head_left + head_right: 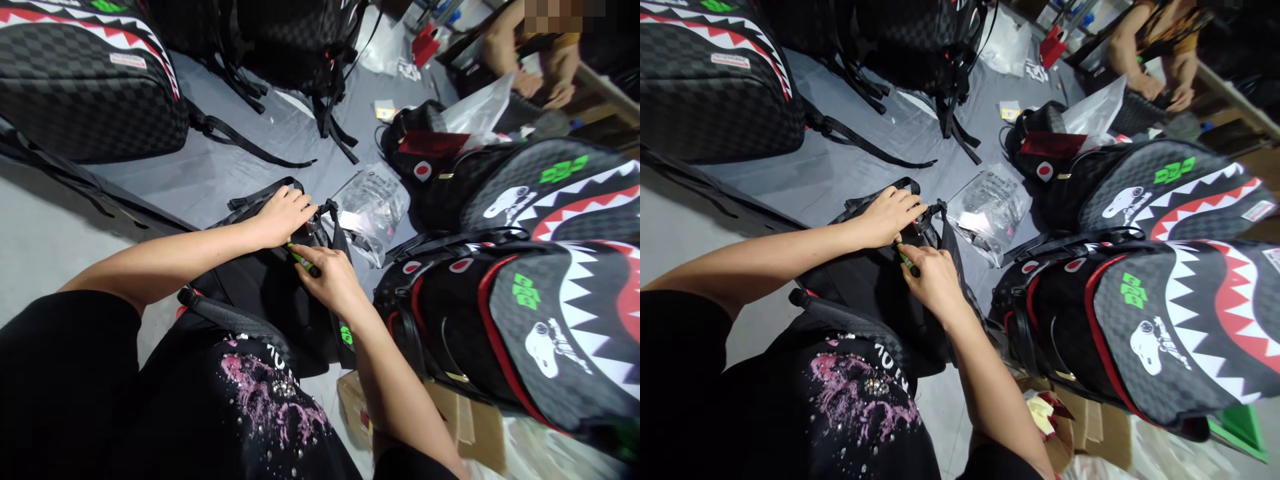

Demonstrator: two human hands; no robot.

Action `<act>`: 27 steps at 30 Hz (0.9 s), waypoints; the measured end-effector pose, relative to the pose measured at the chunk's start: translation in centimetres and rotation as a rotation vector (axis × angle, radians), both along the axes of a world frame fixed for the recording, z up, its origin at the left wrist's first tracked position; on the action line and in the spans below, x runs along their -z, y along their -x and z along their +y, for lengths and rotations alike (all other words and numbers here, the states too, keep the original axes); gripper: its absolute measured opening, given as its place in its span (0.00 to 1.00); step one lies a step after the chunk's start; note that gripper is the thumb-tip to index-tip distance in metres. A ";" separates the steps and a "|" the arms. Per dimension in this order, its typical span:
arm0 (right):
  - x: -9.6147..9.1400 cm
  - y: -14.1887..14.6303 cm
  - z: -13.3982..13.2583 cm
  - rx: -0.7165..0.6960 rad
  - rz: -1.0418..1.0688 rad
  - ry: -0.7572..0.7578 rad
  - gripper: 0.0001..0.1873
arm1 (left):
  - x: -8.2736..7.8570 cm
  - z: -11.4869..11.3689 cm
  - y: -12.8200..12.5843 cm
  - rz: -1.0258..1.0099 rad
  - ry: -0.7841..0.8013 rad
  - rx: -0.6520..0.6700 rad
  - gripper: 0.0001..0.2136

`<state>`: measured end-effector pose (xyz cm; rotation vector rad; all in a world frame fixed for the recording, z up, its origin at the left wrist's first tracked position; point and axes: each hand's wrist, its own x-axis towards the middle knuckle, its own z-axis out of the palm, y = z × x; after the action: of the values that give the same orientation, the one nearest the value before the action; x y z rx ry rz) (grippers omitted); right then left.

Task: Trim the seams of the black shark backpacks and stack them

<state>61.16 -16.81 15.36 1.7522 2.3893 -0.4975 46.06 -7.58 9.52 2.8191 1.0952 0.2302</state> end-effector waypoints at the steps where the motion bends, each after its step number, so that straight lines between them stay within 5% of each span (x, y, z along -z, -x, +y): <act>1: -0.1 0.0 0.0 0.002 -0.007 0.008 0.19 | 0.0 0.0 0.0 -0.001 0.000 0.002 0.35; 10: -0.3 0.6 -0.2 0.024 -0.138 -0.031 0.18 | 0.1 0.1 0.0 -0.005 -0.012 0.006 0.34; 20: 0.1 0.7 -0.2 0.066 -0.025 -0.034 0.18 | -0.1 0.2 -0.1 -0.006 -0.006 0.004 0.35; 27: 1.2 -0.2 -1.7 0.185 0.250 -0.075 0.17 | -1.8 1.4 3.1 0.126 0.193 -0.028 0.53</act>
<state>61.35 -18.47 14.14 2.0689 2.4456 -0.6969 42.95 -6.20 11.36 2.6789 1.1156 -0.0501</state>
